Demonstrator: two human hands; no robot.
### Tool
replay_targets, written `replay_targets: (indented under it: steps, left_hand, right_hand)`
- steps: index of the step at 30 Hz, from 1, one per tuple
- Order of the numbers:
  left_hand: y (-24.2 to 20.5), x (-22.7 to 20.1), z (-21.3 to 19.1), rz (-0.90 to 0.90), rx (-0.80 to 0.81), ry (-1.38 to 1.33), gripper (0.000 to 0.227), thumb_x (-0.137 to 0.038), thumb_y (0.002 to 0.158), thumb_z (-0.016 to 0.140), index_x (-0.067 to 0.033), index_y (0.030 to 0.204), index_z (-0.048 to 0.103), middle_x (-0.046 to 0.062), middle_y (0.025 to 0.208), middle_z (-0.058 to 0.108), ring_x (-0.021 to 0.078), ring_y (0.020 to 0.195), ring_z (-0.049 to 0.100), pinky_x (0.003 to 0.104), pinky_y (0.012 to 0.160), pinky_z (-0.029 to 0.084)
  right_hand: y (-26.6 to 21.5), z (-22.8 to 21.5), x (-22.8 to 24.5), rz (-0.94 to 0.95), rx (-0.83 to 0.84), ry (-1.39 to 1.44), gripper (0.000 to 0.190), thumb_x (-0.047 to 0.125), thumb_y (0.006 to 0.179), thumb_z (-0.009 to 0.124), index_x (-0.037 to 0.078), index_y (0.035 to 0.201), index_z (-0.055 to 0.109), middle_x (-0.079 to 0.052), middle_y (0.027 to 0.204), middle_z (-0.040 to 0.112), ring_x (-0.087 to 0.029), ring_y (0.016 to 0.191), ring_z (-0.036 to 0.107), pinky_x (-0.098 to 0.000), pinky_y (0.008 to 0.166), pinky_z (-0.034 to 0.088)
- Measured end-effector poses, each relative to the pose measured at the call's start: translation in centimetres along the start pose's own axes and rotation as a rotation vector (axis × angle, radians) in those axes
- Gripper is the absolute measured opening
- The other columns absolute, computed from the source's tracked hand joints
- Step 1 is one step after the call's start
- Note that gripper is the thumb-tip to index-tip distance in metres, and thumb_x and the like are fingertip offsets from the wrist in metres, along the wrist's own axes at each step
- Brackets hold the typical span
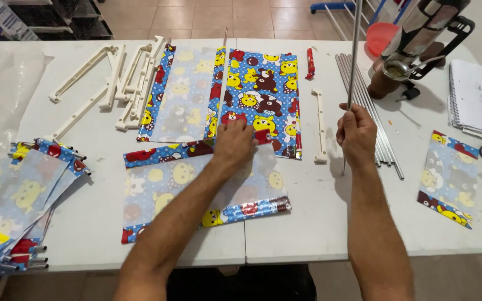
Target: Assembling a toy shelf by inserting metal support rods into the sleeves of fabric panels.
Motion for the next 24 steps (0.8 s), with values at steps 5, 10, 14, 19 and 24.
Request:
replay_targets:
  steps: [5, 10, 14, 19, 24]
  left_hand:
    - [-1.4, -2.6, -1.6, 0.103, 0.111, -0.343, 0.019, -0.020, 0.102, 0.048, -0.0207, 0.106, 0.066, 0.005, 0.096, 0.063, 0.0273, 0.104, 0.066, 0.052, 0.100, 0.042]
    - [-5.1, -4.3, -5.0, 0.185, 0.318, -0.429, 0.054, -0.057, 0.104, 0.042, -0.0153, 0.131, 0.064, 0.010, 0.093, 0.069, 0.0267, 0.101, 0.068, 0.057, 0.107, 0.041]
    - [-8.3, -5.1, -3.0, 0.373, 0.075, -0.397, 0.019, -0.041, 0.098, 0.061, -0.0233, 0.095, 0.068, 0.001, 0.093, 0.065, 0.0222, 0.094, 0.065, 0.042, 0.086, 0.046]
    - [-9.9, -6.0, -4.3, 0.369, 0.105, -0.442, 0.047, -0.060, 0.100, 0.047, -0.0187, 0.115, 0.063, 0.009, 0.100, 0.064, 0.0271, 0.101, 0.062, 0.042, 0.088, 0.045]
    - [-10.3, -7.9, -6.4, 0.353, 0.386, -0.395, 0.017, -0.028, 0.104, 0.055, -0.0164, 0.102, 0.068, 0.004, 0.101, 0.063, 0.0226, 0.095, 0.054, 0.043, 0.091, 0.042]
  right_hand:
    - [0.0, -0.5, 1.5, -0.138, 0.019, -0.235, 0.028, -0.007, 0.106, 0.054, 0.002, 0.131, 0.064, -0.015, 0.093, 0.066, -0.021, 0.078, 0.062, -0.0340, 0.071, 0.052]
    - [-0.8, 0.7, 2.8, -0.225, 0.028, -0.531, 0.013, 0.022, 0.110, 0.072, 0.012, 0.116, 0.079, -0.004, 0.081, 0.063, -0.014, 0.072, 0.056, -0.0318, 0.075, 0.050]
    - [-0.7, 1.0, 1.7, -0.221, 0.052, -0.589, 0.016, 0.032, 0.111, 0.072, 0.019, 0.113, 0.080, -0.001, 0.078, 0.062, -0.013, 0.071, 0.058, -0.0325, 0.080, 0.048]
    - [-0.4, 0.4, 2.0, -0.250, -0.003, -0.596, 0.049, 0.057, 0.111, 0.073, 0.015, 0.086, 0.079, -0.007, 0.066, 0.061, -0.021, 0.067, 0.059, -0.0339, 0.074, 0.053]
    - [-1.1, 1.3, 3.6, -0.417, 0.008, -0.725, 0.053, 0.049, 0.107, 0.064, 0.003, 0.086, 0.079, -0.007, 0.076, 0.070, -0.021, 0.070, 0.064, -0.0337, 0.065, 0.049]
Point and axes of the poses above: each hand's wrist, its own y-axis towards the middle knuckle, its own z-axis out of the palm, x = y × z, the point moved 9 cm from there along y, towards the middle knuckle
